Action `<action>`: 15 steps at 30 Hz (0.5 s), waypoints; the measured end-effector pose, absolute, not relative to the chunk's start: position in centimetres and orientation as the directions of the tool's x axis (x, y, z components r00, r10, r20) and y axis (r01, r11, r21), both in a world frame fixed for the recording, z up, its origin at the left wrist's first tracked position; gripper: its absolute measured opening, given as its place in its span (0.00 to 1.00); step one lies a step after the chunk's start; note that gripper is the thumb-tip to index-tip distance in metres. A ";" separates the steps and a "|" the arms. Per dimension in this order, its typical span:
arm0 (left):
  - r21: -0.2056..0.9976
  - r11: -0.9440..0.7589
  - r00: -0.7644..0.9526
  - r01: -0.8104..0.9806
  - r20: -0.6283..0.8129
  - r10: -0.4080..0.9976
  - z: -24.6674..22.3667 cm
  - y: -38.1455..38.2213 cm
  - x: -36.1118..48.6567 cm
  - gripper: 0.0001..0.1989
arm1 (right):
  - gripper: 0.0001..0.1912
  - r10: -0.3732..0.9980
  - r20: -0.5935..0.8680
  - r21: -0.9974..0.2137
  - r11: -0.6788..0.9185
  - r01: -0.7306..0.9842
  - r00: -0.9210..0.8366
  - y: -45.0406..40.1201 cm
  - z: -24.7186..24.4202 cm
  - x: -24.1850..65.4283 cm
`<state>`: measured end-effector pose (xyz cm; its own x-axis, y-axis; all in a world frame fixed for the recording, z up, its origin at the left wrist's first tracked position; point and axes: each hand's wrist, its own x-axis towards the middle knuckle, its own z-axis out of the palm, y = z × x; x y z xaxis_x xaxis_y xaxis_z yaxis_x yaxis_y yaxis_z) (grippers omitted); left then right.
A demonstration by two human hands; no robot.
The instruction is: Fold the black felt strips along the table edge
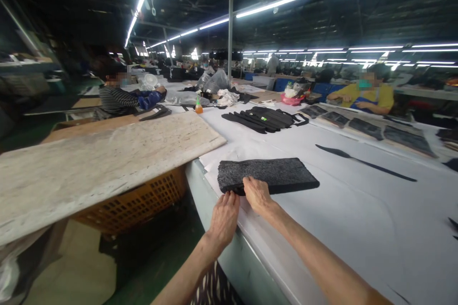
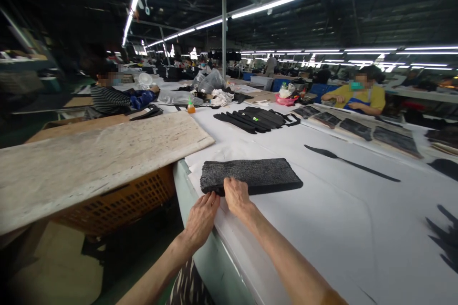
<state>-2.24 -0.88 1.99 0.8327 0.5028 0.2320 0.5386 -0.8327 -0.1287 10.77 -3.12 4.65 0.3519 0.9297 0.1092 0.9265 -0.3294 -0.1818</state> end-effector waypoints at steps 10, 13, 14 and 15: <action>-0.184 -0.805 0.824 0.564 0.191 0.533 3.4 -1.3 -1.4 0.23 | 0.10 0.495 0.036 -0.807 -0.497 0.318 0.868 -8.0 5.0 26.8; -0.242 -0.798 0.832 0.552 0.231 0.505 3.1 -1.3 -0.9 0.26 | 0.04 0.217 0.030 -0.907 -0.405 0.118 0.976 -14.7 5.2 33.9; -0.259 -0.797 0.835 0.546 0.241 0.494 3.0 -1.3 -0.6 0.27 | 0.02 0.119 0.043 -0.928 -0.364 0.084 0.992 -17.4 5.5 35.9; -0.269 -0.795 0.836 0.543 0.253 0.486 3.0 -1.3 -0.3 0.27 | 0.01 0.024 0.063 -0.944 -0.323 0.068 0.998 -20.4 5.9 37.6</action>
